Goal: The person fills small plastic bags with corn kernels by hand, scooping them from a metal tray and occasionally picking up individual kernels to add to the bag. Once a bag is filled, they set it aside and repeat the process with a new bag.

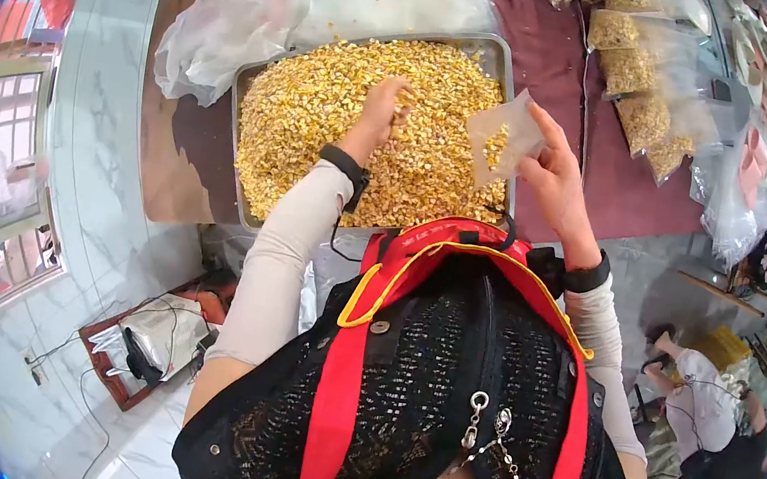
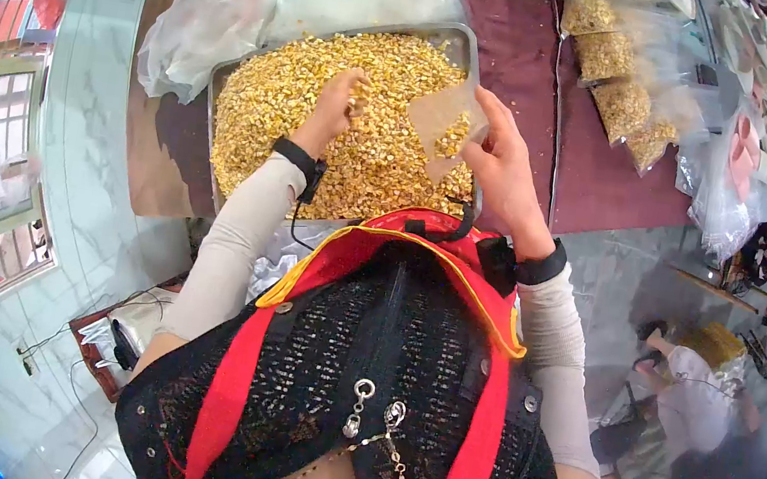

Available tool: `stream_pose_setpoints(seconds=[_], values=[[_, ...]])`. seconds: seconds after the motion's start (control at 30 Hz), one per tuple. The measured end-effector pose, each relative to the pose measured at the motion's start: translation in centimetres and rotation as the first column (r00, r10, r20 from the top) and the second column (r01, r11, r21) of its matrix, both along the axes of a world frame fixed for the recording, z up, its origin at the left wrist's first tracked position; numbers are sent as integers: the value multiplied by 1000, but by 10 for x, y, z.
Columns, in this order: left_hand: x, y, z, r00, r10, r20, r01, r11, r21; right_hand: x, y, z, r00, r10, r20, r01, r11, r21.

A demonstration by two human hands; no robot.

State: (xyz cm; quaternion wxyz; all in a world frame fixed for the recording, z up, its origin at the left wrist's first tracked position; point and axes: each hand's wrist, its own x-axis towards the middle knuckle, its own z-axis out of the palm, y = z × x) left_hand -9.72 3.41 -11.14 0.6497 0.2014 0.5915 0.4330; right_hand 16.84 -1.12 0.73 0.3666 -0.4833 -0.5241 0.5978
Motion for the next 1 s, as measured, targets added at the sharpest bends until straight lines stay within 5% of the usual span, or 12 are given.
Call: stream_pose_setpoints(seconds=[0.03, 0.07, 0.1, 0.27, 0.43, 0.63, 0.73, 0.87, 1.0], values=[[-3, -2, 3, 1000, 1, -1, -1, 1000, 1, -1, 0, 1, 1000, 22, 15, -21, 999, -34], [-8, -4, 5, 914, 180, 364, -160, 984, -83, -3, 0, 1, 1000, 24, 14, -23, 999, -33], [-10, -7, 11, 671, 346, 656, -271, 938, -217, -6, 0, 0, 1000, 28, 1, -28, 1000, 9], [9, -13, 59, 474, 324, 818, -311, 931, -189, -14, 4, -6, 999, 45, 4, -45, 996, 76], [39, -9, 108, 378, 37, 925, -240, 969, 59, -18, 3, -10, 998, 60, 17, -62, 994, 85], [87, -11, 128, 544, -26, 839, -229, 957, 179, -17, -1, -8, 999, 43, -5, -42, 996, 80], [102, -15, 132, 817, 26, 577, -279, 892, 355, -16, -3, -9, 999, 28, -22, -26, 994, 107], [106, -16, 137, 875, -26, 484, -242, 841, 483, -15, -3, -5, 1000, 30, -4, -30, 994, 108], [101, -16, 143, 785, -9, 620, -253, 908, 334, -15, -4, 7, 997, 47, 57, -52, 996, 76]])
